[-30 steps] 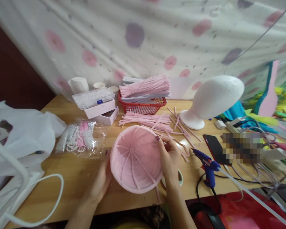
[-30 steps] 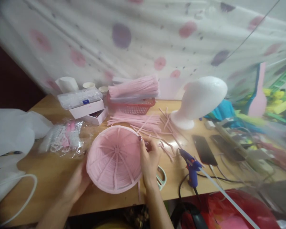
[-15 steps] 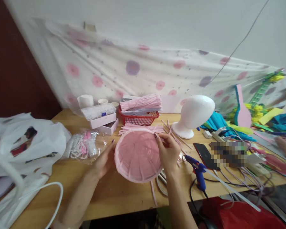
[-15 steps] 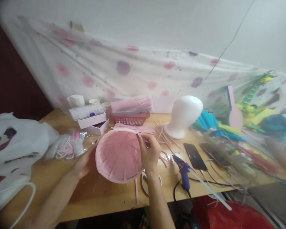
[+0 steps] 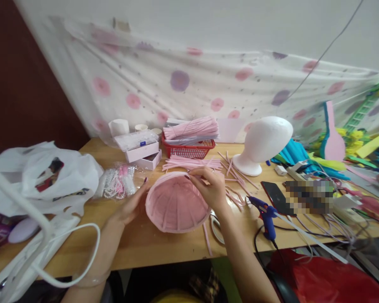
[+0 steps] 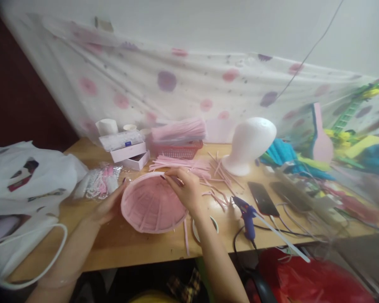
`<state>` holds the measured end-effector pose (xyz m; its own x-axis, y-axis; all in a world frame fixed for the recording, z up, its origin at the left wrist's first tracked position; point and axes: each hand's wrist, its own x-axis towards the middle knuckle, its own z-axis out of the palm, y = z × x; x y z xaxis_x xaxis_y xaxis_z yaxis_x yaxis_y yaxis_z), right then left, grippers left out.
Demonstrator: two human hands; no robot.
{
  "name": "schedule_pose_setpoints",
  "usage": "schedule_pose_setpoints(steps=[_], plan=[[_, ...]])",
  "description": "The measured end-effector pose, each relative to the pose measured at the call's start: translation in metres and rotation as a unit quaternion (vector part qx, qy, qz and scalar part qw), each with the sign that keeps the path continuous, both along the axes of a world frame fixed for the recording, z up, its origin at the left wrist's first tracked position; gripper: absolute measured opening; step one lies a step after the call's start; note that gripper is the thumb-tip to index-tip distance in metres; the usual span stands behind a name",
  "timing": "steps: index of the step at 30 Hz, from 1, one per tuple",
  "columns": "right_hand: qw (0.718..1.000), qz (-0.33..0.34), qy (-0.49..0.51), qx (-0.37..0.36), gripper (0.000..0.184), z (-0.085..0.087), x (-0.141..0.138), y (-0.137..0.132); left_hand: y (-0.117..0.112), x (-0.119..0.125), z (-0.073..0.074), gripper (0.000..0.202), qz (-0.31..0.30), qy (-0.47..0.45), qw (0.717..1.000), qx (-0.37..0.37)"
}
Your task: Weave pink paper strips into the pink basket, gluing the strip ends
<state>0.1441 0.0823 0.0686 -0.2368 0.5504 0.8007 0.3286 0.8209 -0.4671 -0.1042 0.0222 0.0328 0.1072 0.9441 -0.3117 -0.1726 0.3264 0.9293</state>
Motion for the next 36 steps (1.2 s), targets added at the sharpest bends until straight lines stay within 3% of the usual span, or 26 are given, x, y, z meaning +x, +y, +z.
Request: schedule_pose_setpoints(steps=[7, 9, 12, 15, 19, 24, 30, 36], plan=[[0.999, 0.012, 0.014, 0.039, 0.014, -0.016, 0.005, -0.029, -0.018, -0.009, 0.019, 0.081, 0.076, 0.108, 0.986, 0.103], [0.998, 0.015, 0.02, 0.05, 0.019, -0.016, 0.007, -0.036, -0.025, -0.005, 0.028, 0.076, 0.059, 0.111, 0.981, 0.149], [0.997, 0.012, 0.007, 0.072, 0.027, -0.013, 0.009, -0.045, -0.037, 0.003, 0.035, 0.07, -0.021, 0.104, 0.965, 0.241], [0.996, -0.002, -0.019, 0.082, 0.028, -0.008, 0.011, -0.054, -0.053, 0.012, 0.031, 0.071, -0.04, 0.103, 0.956, 0.272], [0.997, -0.01, -0.024, 0.077, 0.028, -0.006, 0.009, -0.064, -0.072, 0.034, 0.025, 0.073, 0.069, 0.153, 0.947, 0.274], [0.998, -0.028, -0.017, 0.061, 0.028, -0.006, 0.003, -0.071, -0.078, 0.058, 0.026, 0.057, 0.18, 0.177, 0.923, 0.29], [0.998, -0.034, -0.017, 0.046, 0.025, -0.003, 0.002, -0.071, -0.077, 0.055, 0.019, 0.058, 0.177, 0.207, 0.903, 0.333], [0.998, -0.03, -0.017, 0.045, 0.03, -0.005, 0.004, -0.072, -0.077, 0.055, 0.017, 0.057, 0.175, 0.199, 0.902, 0.341]])
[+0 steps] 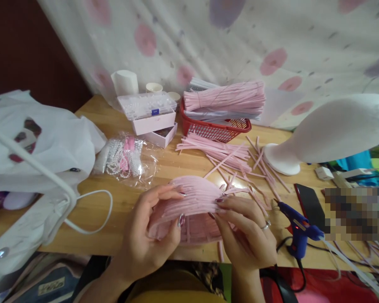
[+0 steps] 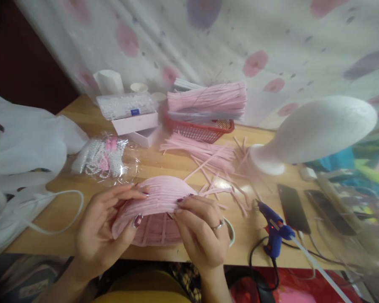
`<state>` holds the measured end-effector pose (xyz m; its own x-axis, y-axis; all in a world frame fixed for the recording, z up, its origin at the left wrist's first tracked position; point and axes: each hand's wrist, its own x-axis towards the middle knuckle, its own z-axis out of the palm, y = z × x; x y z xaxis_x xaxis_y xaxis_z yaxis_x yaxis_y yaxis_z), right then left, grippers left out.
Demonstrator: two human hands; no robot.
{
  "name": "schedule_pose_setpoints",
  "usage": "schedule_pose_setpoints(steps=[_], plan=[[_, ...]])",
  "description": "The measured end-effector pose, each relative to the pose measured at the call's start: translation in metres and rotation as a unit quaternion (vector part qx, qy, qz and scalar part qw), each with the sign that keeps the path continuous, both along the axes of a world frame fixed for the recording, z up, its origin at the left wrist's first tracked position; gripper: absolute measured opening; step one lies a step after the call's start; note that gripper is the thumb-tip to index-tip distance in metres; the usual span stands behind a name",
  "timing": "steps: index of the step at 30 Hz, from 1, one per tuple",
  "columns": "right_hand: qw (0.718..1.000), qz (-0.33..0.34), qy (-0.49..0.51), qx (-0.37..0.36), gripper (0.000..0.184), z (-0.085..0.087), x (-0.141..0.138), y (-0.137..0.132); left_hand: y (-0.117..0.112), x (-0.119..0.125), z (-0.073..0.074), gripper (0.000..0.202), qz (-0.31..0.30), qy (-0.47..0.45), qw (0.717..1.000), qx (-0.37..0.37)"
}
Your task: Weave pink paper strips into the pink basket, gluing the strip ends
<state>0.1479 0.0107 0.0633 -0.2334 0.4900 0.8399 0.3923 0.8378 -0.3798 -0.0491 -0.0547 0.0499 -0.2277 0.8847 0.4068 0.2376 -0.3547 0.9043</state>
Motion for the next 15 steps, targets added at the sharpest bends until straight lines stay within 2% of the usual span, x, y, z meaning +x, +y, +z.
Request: schedule_pose_setpoints(steps=[4, 10, 15], plan=[[1.0, 0.013, -0.003, -0.005, 0.034, -0.0005, 0.0001, -0.0013, -0.0018, 0.0005, -0.0007, 0.057, 0.009, 0.007, 1.0, 0.006], [1.0, 0.024, -0.008, 0.002, 0.028, 0.0025, -0.0014, -0.0039, -0.0056, -0.0013, 0.0001, 0.063, 0.026, 0.053, 0.998, -0.01], [1.0, 0.028, -0.003, -0.004, 0.027, 0.0015, -0.0019, -0.0047, -0.0018, 0.0007, 0.003, 0.058, 0.036, 0.059, 0.998, 0.004]])
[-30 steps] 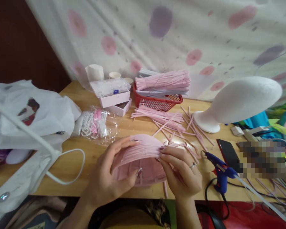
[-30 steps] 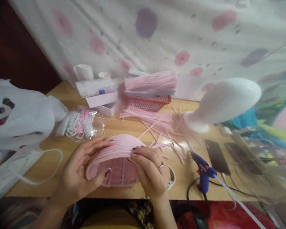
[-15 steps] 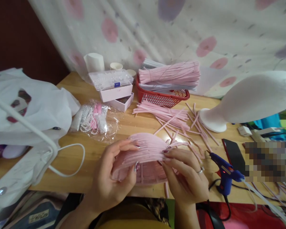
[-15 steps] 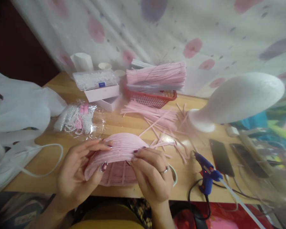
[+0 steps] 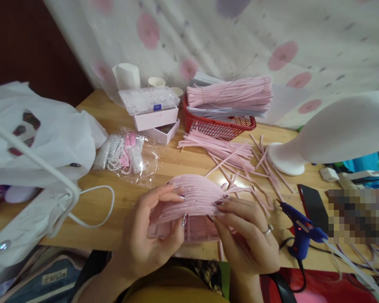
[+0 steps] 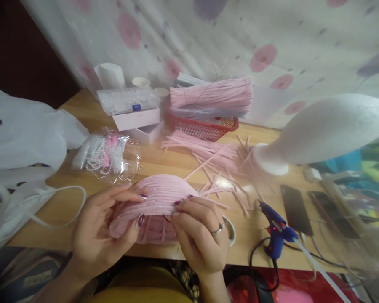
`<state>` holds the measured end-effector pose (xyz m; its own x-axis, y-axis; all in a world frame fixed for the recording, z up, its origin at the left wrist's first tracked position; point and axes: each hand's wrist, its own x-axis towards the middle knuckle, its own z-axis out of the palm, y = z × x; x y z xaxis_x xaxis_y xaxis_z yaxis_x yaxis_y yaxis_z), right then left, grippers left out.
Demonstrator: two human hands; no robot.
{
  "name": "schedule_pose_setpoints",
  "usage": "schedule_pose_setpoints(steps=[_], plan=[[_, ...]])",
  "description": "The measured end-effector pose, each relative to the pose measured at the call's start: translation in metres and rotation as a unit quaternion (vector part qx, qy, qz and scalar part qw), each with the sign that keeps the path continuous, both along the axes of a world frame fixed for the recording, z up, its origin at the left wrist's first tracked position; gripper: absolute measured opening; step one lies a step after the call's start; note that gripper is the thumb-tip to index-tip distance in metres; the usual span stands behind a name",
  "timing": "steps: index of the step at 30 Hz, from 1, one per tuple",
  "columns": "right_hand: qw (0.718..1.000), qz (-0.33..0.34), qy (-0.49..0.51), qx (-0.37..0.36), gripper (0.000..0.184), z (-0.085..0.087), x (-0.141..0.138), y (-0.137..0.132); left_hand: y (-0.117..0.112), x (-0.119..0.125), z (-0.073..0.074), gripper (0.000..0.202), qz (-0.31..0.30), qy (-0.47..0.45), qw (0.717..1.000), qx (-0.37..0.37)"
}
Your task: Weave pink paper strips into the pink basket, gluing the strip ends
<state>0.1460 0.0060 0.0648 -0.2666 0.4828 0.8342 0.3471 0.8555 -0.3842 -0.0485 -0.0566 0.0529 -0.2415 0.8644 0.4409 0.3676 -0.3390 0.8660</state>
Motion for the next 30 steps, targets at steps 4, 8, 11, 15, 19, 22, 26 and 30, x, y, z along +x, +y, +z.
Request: schedule_pose_setpoints(steps=[4, 8, 11, 15, 19, 22, 26, 30], plan=[[1.0, -0.008, 0.003, -0.004, 0.026, -0.0002, -0.0018, 0.0005, 0.0028, 0.001, 0.0009, 0.052, 0.009, 0.017, 1.0, -0.009], [1.0, -0.023, 0.005, -0.006, 0.028, 0.002, -0.004, 0.0008, 0.0041, 0.001, 0.0023, 0.052, 0.018, 0.034, 0.999, 0.007], [1.0, -0.01, 0.002, -0.01, 0.026, 0.0023, -0.0034, -0.0005, 0.0033, 0.0011, 0.0022, 0.055, 0.022, 0.04, 0.999, 0.004], [1.0, 0.002, -0.001, -0.017, 0.026, 0.0017, -0.0017, -0.0036, 0.002, 0.0029, 0.0018, 0.061, 0.031, 0.022, 0.999, -0.009], [1.0, 0.003, -0.003, -0.015, 0.027, 0.0023, -0.002, -0.0037, 0.0036, 0.0056, 0.0037, 0.057, 0.041, 0.023, 0.999, -0.01], [1.0, -0.001, -0.01, -0.011, 0.028, 0.0025, -0.0029, -0.0019, 0.0056, 0.0064, 0.0043, 0.056, 0.046, 0.02, 0.999, -0.011], [1.0, -0.021, 0.001, -0.018, 0.027, 0.0024, -0.004, -0.0003, 0.0051, 0.0049, 0.0037, 0.061, 0.034, 0.014, 0.999, -0.003], [0.999, -0.029, 0.02, -0.023, 0.028, 0.0018, -0.0033, 0.0012, 0.0004, 0.0017, 0.0033, 0.066, -0.019, 0.001, 1.0, -0.009]])
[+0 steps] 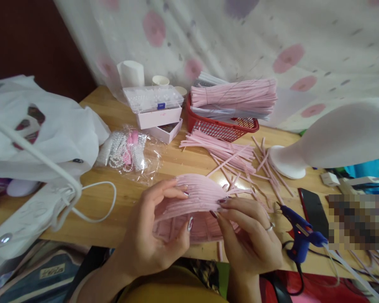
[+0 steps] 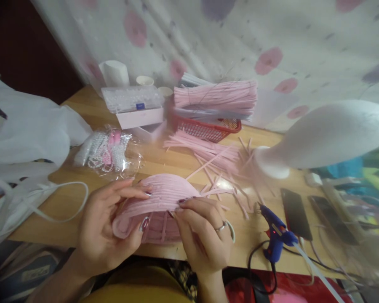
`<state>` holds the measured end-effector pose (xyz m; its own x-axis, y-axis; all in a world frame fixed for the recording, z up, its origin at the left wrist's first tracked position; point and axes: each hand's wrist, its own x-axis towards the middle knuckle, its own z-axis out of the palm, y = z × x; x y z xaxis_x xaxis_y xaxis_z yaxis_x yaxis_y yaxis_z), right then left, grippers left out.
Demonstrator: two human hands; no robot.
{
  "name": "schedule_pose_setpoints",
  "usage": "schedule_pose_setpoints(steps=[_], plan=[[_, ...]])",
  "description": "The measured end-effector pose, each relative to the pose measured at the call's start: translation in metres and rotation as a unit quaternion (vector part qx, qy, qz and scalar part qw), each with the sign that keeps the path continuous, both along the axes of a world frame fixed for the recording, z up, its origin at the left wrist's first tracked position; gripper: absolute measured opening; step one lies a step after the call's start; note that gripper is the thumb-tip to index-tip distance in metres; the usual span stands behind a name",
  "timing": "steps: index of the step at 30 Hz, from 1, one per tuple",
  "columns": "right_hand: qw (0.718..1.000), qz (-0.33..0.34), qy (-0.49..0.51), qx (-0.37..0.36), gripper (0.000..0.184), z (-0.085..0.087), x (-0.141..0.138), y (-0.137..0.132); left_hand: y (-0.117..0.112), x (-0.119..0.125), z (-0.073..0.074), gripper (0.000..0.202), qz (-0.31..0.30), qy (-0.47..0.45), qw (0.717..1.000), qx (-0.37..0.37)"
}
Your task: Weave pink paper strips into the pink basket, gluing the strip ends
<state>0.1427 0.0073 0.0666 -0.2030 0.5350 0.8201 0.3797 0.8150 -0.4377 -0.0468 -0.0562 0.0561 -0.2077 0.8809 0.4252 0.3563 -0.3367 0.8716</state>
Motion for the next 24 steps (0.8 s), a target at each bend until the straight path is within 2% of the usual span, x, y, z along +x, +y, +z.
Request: schedule_pose_setpoints(steps=[6, 10, 14, 20, 24], plan=[[1.0, -0.015, 0.016, -0.017, 0.028, -0.003, 0.005, 0.004, -0.003, -0.003, -0.005, 0.078, -0.058, -0.05, 0.997, -0.004], [0.999, -0.014, 0.035, -0.02, 0.028, -0.004, 0.007, 0.006, -0.002, -0.004, -0.005, 0.078, -0.093, -0.075, 0.993, 0.005], [0.999, -0.011, 0.043, -0.02, 0.028, -0.006, 0.01, 0.008, 0.001, -0.003, -0.002, 0.075, -0.103, -0.07, 0.992, 0.008], [0.999, -0.004, 0.039, -0.015, 0.027, -0.007, 0.011, 0.009, 0.009, -0.001, 0.0, 0.073, -0.109, -0.082, 0.989, 0.056], [0.999, -0.007, 0.036, -0.016, 0.029, -0.008, 0.011, 0.009, 0.008, -0.001, 0.001, 0.076, -0.112, -0.106, 0.987, 0.038]])
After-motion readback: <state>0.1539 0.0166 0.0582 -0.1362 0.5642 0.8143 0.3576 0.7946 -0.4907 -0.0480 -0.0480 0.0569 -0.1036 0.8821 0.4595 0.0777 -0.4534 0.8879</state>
